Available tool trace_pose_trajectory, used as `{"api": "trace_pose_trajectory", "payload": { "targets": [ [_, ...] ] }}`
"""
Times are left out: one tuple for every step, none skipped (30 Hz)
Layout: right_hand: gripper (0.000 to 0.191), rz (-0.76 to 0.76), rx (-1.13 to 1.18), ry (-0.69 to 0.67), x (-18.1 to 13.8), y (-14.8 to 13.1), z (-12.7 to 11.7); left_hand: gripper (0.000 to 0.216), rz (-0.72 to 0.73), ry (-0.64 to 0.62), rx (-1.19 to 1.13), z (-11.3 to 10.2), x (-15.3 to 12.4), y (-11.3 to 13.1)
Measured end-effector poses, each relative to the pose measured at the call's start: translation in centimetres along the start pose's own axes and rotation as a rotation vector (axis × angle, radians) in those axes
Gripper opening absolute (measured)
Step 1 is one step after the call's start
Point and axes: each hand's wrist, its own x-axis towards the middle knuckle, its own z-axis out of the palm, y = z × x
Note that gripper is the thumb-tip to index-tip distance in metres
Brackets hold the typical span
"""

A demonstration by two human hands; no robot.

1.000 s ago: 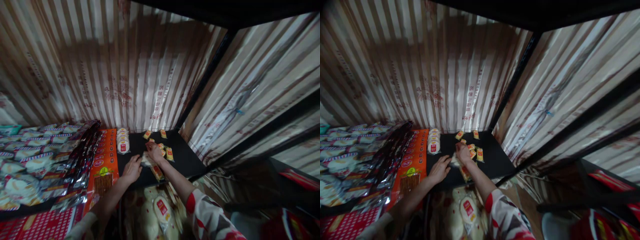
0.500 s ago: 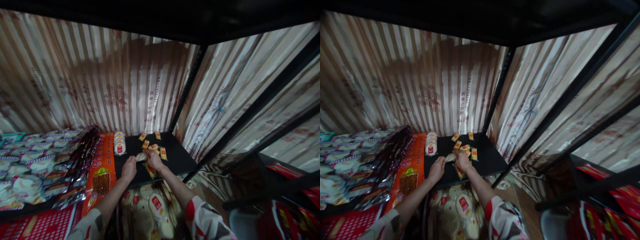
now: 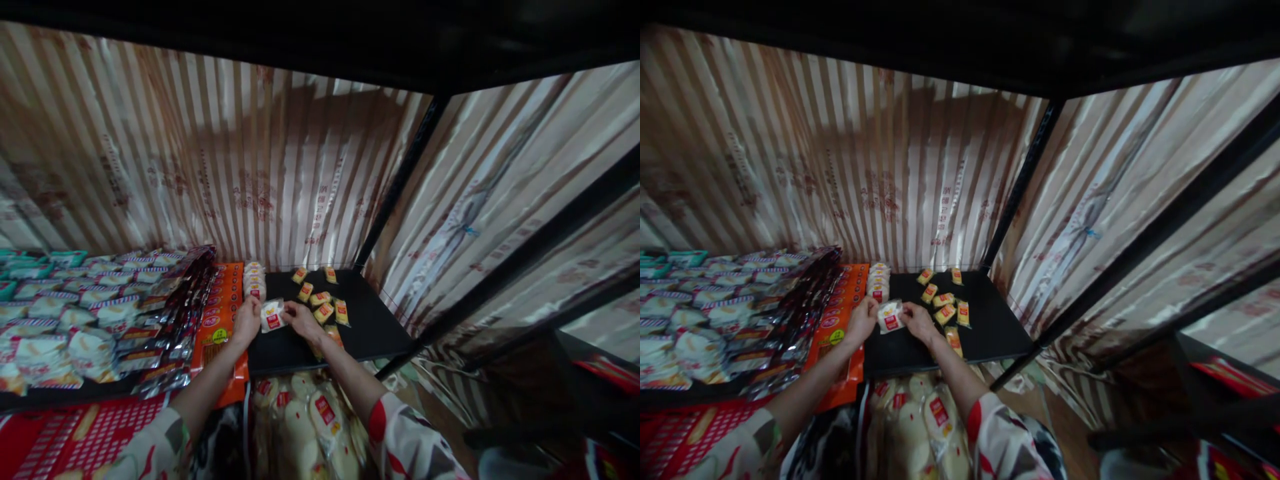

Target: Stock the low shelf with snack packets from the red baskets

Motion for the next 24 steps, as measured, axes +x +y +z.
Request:
{"api": "trace_pose_trajectory", "payload": {
  "targets": [
    [0.022,0.021,-0.016,0.003,0.2,0.0,0.5,0.012,-0.017,0.007,0.000,0.0,0.0,-0.3],
    [0.020,0.044,-0.036,0.009,0.4,0.0,0.9,0.012,-0.033,0.014,0.002,0.0,0.0,-0.5],
    [0.018,0.064,-0.055,0.016,0.5,0.0,1.3,0.013,-0.044,0.021,0.003,0.1,0.0,-0.7],
    [0.017,0.081,-0.068,0.020,0.7,0.0,1.7,0.016,-0.054,0.029,0.004,0.2,0.0,-0.9],
    [0.016,0.095,-0.072,0.023,0.9,0.0,2.0,0.020,-0.059,0.040,0.006,0.3,0.0,-1.1],
    [0.016,0.111,-0.067,0.027,1.0,-0.1,2.3,0.025,-0.057,0.058,0.012,0.4,0.0,-1.2],
    [0.016,0.128,-0.058,0.032,1.2,-0.1,2.6,0.029,-0.046,0.078,0.020,0.5,0.0,-1.3],
    [0.016,0.146,-0.047,0.037,1.5,-0.1,2.9,0.032,-0.026,0.102,0.029,0.6,0.0,-1.4],
    [0.016,0.163,-0.038,0.043,1.8,-0.1,3.1,0.035,0.000,0.125,0.040,0.8,0.0,-1.4],
    [0.016,0.178,-0.031,0.048,2.1,-0.1,3.4,0.037,0.027,0.147,0.054,1.0,0.0,-1.5],
    [0.016,0.189,-0.030,0.053,2.4,-0.1,3.6,0.038,0.052,0.163,0.070,1.1,0.0,-1.6],
    [0.016,0.196,-0.030,0.057,2.7,-0.1,3.8,0.039,0.071,0.171,0.091,1.3,0.0,-1.7],
    [0.017,0.202,-0.031,0.063,3.1,-0.1,3.9,0.039,0.087,0.173,0.120,1.5,0.0,-1.8],
    [0.018,0.208,-0.033,0.069,3.5,-0.2,4.1,0.039,0.101,0.168,0.156,1.6,0.0,-2.0],
    [0.018,0.214,-0.035,0.075,3.8,-0.2,4.2,0.038,0.114,0.160,0.197,1.8,-0.1,-2.1],
    [0.019,0.217,-0.038,0.079,4.2,-0.2,4.3,0.038,0.128,0.150,0.238,1.9,-0.1,-2.3],
    [0.020,0.218,-0.041,0.081,4.5,-0.2,4.4,0.037,0.144,0.139,0.278,2.0,-0.1,-2.4],
    [0.020,0.219,-0.047,0.083,4.8,-0.3,4.5,0.038,0.158,0.127,0.315,2.2,-0.1,-2.5],
    [0.021,0.219,-0.053,0.084,5.1,-0.3,4.6,0.039,0.170,0.115,0.346,2.3,-0.1,-2.7],
    [0.021,0.219,-0.062,0.084,5.4,-0.3,4.7,0.040,0.179,0.102,0.371,2.3,-0.1,-2.8],
    [0.022,0.220,-0.072,0.085,5.6,-0.4,4.8,0.041,0.186,0.086,0.392,2.4,-0.1,-2.9],
    [0.022,0.221,-0.085,0.088,5.8,-0.4,4.9,0.042,0.191,0.070,0.410,2.5,-0.1,-3.0],
    [0.023,0.224,-0.097,0.091,6.0,-0.4,5.0,0.043,0.193,0.055,0.426,2.5,-0.1,-3.1],
    [0.024,0.228,-0.114,0.099,6.1,-0.4,5.1,0.044,0.193,0.042,0.439,2.6,-0.1,-3.1]
  ]
}}
